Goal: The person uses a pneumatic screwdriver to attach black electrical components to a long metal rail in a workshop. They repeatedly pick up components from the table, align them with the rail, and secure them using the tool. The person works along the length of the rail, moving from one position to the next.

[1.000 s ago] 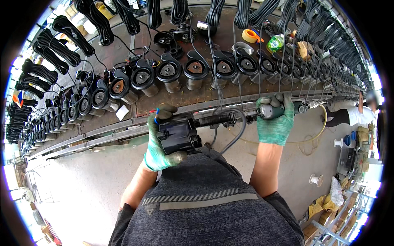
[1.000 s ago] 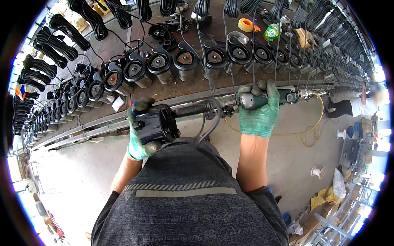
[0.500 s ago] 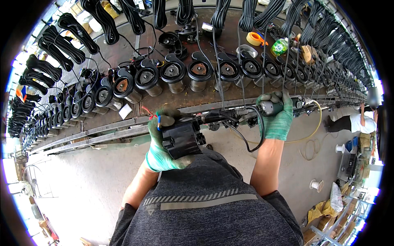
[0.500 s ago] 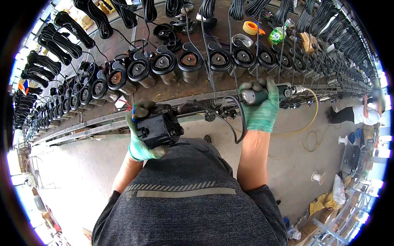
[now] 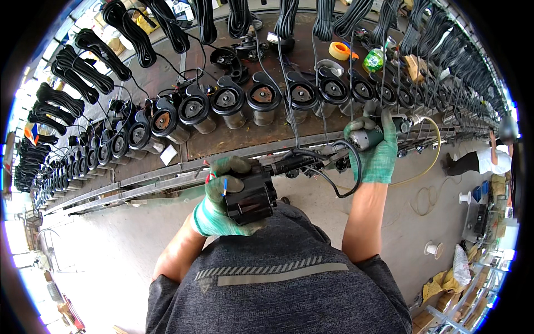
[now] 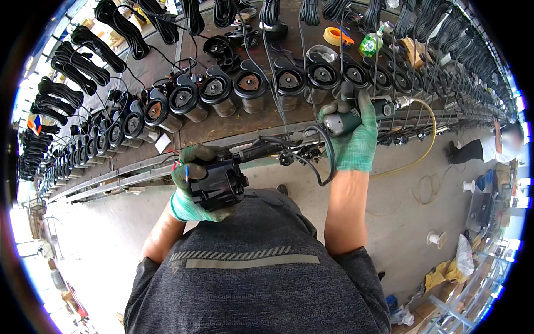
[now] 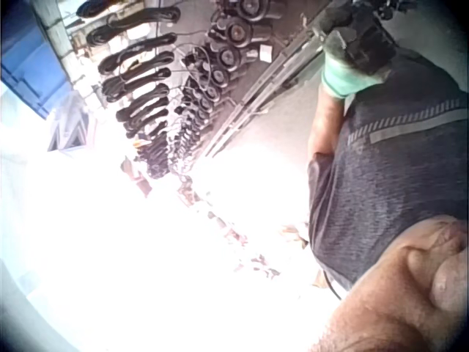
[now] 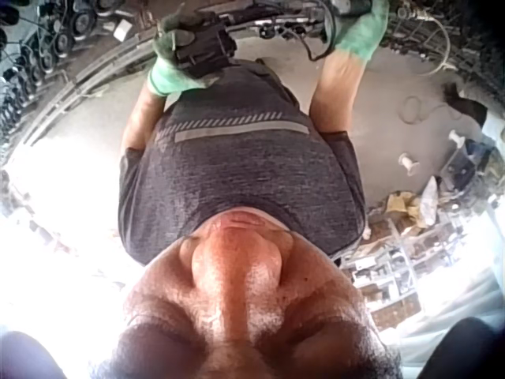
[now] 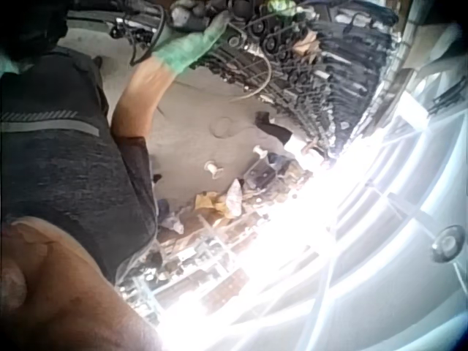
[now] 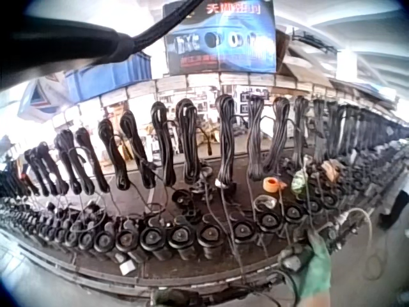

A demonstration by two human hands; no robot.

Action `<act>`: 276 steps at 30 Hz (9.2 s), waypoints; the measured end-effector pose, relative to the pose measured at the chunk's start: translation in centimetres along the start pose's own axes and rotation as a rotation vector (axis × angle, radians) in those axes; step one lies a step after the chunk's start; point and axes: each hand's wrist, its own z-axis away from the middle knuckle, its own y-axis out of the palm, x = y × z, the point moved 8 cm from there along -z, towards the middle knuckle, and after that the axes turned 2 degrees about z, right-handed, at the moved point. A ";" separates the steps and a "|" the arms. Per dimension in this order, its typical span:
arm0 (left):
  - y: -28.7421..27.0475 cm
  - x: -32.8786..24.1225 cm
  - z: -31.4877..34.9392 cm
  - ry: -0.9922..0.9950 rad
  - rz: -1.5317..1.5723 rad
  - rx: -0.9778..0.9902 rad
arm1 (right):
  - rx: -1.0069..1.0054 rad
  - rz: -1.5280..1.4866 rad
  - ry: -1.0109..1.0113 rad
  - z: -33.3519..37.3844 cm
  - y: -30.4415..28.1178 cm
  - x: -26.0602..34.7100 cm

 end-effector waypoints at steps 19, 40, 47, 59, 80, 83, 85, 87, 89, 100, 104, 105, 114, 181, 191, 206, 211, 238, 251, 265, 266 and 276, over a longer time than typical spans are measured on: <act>1.1 7.0 -2.4 -0.555 0.842 -0.672 | 0.255 -0.150 -0.037 1.0 1.3 0.9; -16.0 26.5 -8.4 -0.331 0.899 -1.378 | 0.013 -0.342 -0.351 -2.5 -12.2 13.2; -12.0 40.4 -11.0 -0.888 0.858 -1.118 | -0.129 -0.172 -0.527 2.1 -14.0 14.8; 3.3 37.3 11.3 -1.516 0.615 -0.358 | -0.355 -0.092 -0.638 6.1 -15.7 15.4; -11.9 48.8 -13.1 -0.830 0.998 -1.187 | -0.363 0.022 -0.652 8.2 -12.9 15.1; -12.0 50.2 -10.5 -0.911 0.684 -1.060 | -0.396 0.050 -0.660 8.5 -13.0 15.6; -13.2 50.4 -10.8 -0.955 0.451 -1.037 | -0.403 0.023 -0.653 8.5 -13.7 16.2; -18.8 52.6 -10.9 -0.917 0.089 -1.099 | -0.379 -0.003 -0.616 7.2 -13.8 16.5; -19.9 52.6 -12.8 -0.938 -0.051 -1.049 | -0.377 -0.009 -0.620 7.0 -14.2 16.9; -21.1 43.2 -6.7 -0.736 -0.077 -1.036 | -0.307 -0.057 -0.492 4.3 -19.2 20.2; -8.5 32.7 -6.4 -0.700 0.095 -0.871 | -0.286 -0.072 -0.489 5.0 -22.2 21.9; -4.5 31.2 -5.6 -0.721 0.073 -0.613 | -0.265 -0.077 -0.481 4.8 -22.6 22.2; 23.9 32.9 8.3 -1.437 0.365 0.218 | -0.026 0.000 -0.239 -0.1 -21.3 20.7; 5.6 6.9 -3.4 -0.526 0.432 -0.341 | 0.349 -0.155 0.092 -5.7 -3.1 7.2; 7.7 7.0 -3.0 -0.443 0.429 -0.293 | 0.191 -0.174 0.054 -6.5 -5.5 6.7; 8.0 5.0 -5.9 -0.154 0.038 0.058 | 0.009 -0.044 0.067 -6.8 -6.5 6.8; 8.0 5.0 -5.6 -0.116 0.069 -0.018 | 0.016 -0.079 0.082 -6.3 -5.5 6.8; 9.4 4.4 -7.1 -0.219 -0.641 -0.025 | 0.159 0.055 -0.164 -3.5 -1.1 9.4; 7.7 9.6 -4.5 -0.333 1.393 -1.082 | 0.180 -0.185 -0.147 -6.3 -4.5 12.5; -2.5 36.6 -15.8 -0.676 0.475 -1.139 | -0.052 -0.137 -0.481 -1.9 -15.1 21.7; -1.7 37.2 -16.4 -0.807 0.412 -1.016 | -0.097 -0.117 -0.527 -0.9 -15.7 22.4; 18.2 33.6 -8.4 -1.072 0.531 0.100 | -0.341 0.070 -0.718 5.7 -17.0 25.9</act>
